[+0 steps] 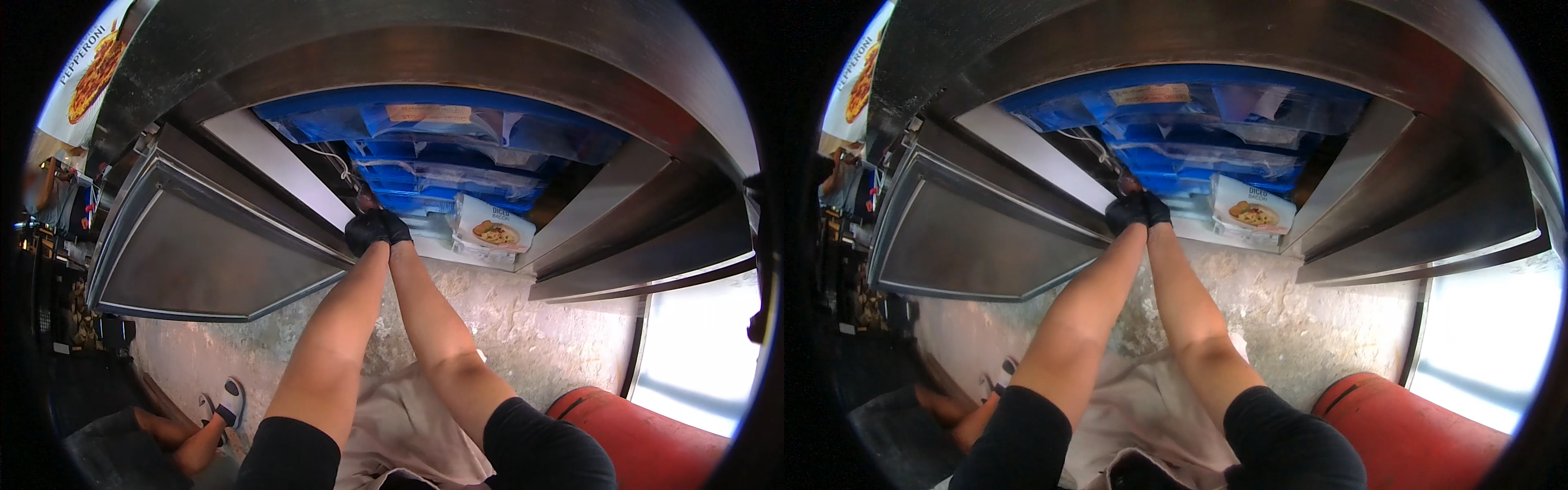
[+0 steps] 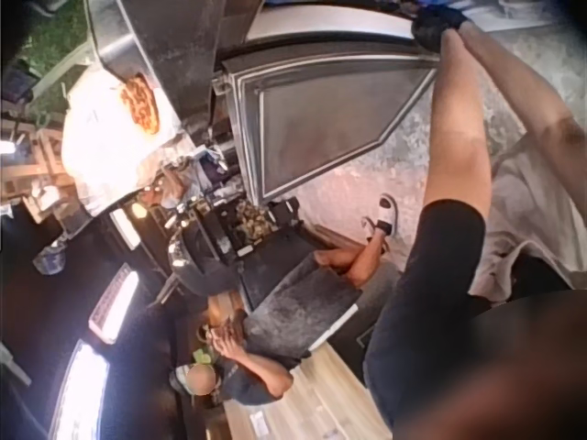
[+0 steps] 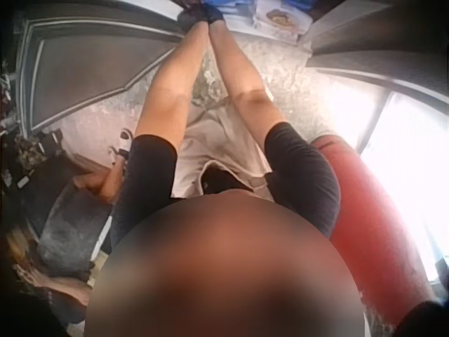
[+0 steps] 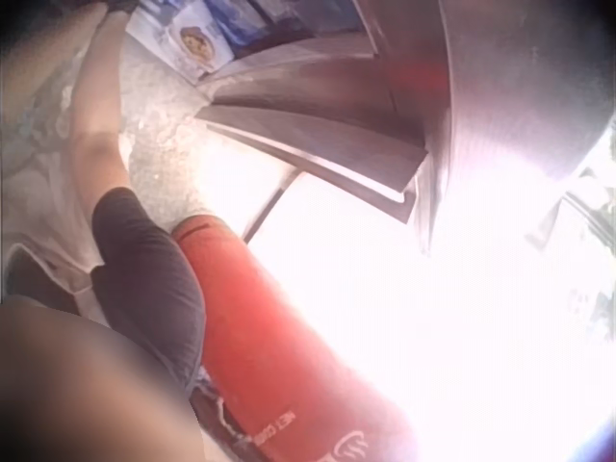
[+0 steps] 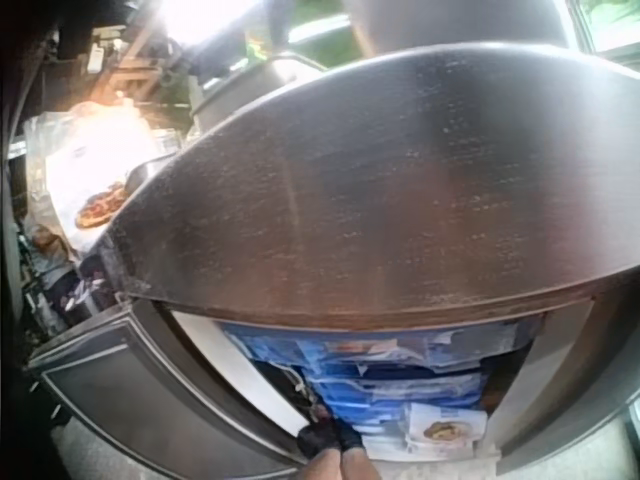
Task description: The person retrieves sliced tomatoes and mozzarella from a refrigerator, then places them onto a pizza base on a wire rack. They arrange the toppings by hand and return the containers to the prep counter.
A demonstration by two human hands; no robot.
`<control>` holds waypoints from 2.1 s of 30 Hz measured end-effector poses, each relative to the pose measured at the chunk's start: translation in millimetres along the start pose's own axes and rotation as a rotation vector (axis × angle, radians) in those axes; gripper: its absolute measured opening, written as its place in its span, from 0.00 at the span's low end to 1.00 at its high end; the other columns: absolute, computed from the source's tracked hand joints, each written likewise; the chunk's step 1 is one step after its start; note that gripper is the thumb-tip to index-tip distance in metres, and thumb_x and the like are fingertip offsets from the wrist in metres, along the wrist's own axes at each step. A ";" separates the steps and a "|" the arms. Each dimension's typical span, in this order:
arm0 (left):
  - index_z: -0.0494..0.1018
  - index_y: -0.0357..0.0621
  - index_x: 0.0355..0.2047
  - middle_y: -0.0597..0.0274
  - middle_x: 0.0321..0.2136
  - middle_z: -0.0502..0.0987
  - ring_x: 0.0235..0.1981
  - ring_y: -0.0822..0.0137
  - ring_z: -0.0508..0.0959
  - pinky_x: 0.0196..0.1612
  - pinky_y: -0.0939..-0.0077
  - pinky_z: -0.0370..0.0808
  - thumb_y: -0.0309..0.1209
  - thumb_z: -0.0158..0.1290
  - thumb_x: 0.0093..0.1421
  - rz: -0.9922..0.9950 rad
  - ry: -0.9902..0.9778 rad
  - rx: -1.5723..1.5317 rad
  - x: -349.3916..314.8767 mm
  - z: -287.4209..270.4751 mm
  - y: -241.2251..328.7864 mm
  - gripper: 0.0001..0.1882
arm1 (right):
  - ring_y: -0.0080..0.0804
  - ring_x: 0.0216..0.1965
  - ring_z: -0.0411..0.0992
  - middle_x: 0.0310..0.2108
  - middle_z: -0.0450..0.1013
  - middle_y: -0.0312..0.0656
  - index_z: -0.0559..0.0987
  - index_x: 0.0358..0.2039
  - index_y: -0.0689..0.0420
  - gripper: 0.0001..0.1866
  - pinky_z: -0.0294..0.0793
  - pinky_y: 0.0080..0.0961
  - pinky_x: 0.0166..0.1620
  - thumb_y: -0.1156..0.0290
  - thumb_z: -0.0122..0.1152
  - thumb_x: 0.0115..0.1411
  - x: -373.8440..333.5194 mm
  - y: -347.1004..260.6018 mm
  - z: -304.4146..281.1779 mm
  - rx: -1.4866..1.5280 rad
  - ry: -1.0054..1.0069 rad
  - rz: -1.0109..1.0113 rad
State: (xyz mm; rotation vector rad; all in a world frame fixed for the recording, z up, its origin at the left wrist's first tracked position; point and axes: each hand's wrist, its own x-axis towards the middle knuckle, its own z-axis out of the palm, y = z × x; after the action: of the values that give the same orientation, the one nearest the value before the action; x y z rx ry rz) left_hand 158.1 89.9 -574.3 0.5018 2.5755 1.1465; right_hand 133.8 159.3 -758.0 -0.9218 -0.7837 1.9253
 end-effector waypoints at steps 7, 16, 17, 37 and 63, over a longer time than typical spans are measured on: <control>0.82 0.41 0.20 0.48 0.22 0.84 0.24 0.49 0.85 0.29 0.58 0.79 0.39 0.59 0.53 0.041 0.019 0.045 -1.6 -5.2 -3.6 0.14 | 0.38 0.50 0.75 0.52 0.77 0.46 0.75 0.60 0.58 0.22 0.75 0.35 0.54 0.59 0.46 0.75 4.3 17.9 3.4 0.246 -0.011 0.006; 0.83 0.41 0.23 0.50 0.23 0.84 0.25 0.52 0.84 0.31 0.60 0.79 0.39 0.59 0.55 0.085 0.015 0.081 -3.9 -5.2 -1.9 0.14 | 0.39 0.50 0.75 0.52 0.77 0.47 0.75 0.59 0.58 0.21 0.75 0.35 0.54 0.60 0.46 0.75 -18.7 -15.5 -7.9 -0.175 -0.036 -0.022; 0.83 0.41 0.24 0.49 0.25 0.85 0.27 0.53 0.85 0.33 0.61 0.79 0.39 0.59 0.56 0.081 -0.012 0.119 -2.3 -1.8 -2.5 0.14 | 0.39 0.50 0.75 0.52 0.77 0.47 0.75 0.59 0.58 0.21 0.75 0.35 0.54 0.60 0.46 0.75 -23.1 -22.6 -10.3 -0.254 -0.036 -0.028; 0.83 0.40 0.44 0.51 0.40 0.86 0.40 0.56 0.86 0.43 0.63 0.81 0.63 0.61 0.56 -0.339 -0.282 -0.137 25.5 16.0 -15.4 0.35 | 0.44 0.52 0.75 0.54 0.77 0.52 0.77 0.56 0.58 0.20 0.75 0.36 0.55 0.60 0.46 0.74 -33.7 -40.9 -19.1 -0.457 0.023 -0.089; 0.85 0.43 0.40 0.50 0.39 0.86 0.40 0.56 0.86 0.46 0.61 0.80 0.54 0.56 0.61 -0.166 -0.182 0.049 -3.4 10.5 -23.0 0.26 | 0.50 0.54 0.76 0.55 0.76 0.58 0.78 0.53 0.59 0.20 0.74 0.36 0.56 0.59 0.46 0.73 -64.3 -63.3 -19.1 -0.775 -0.042 -0.146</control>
State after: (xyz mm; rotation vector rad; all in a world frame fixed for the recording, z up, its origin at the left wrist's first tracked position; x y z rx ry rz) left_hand 160.6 81.0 -598.0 0.3754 2.4417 0.9388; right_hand 200.1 134.9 -698.7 -1.2237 -1.6302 1.5118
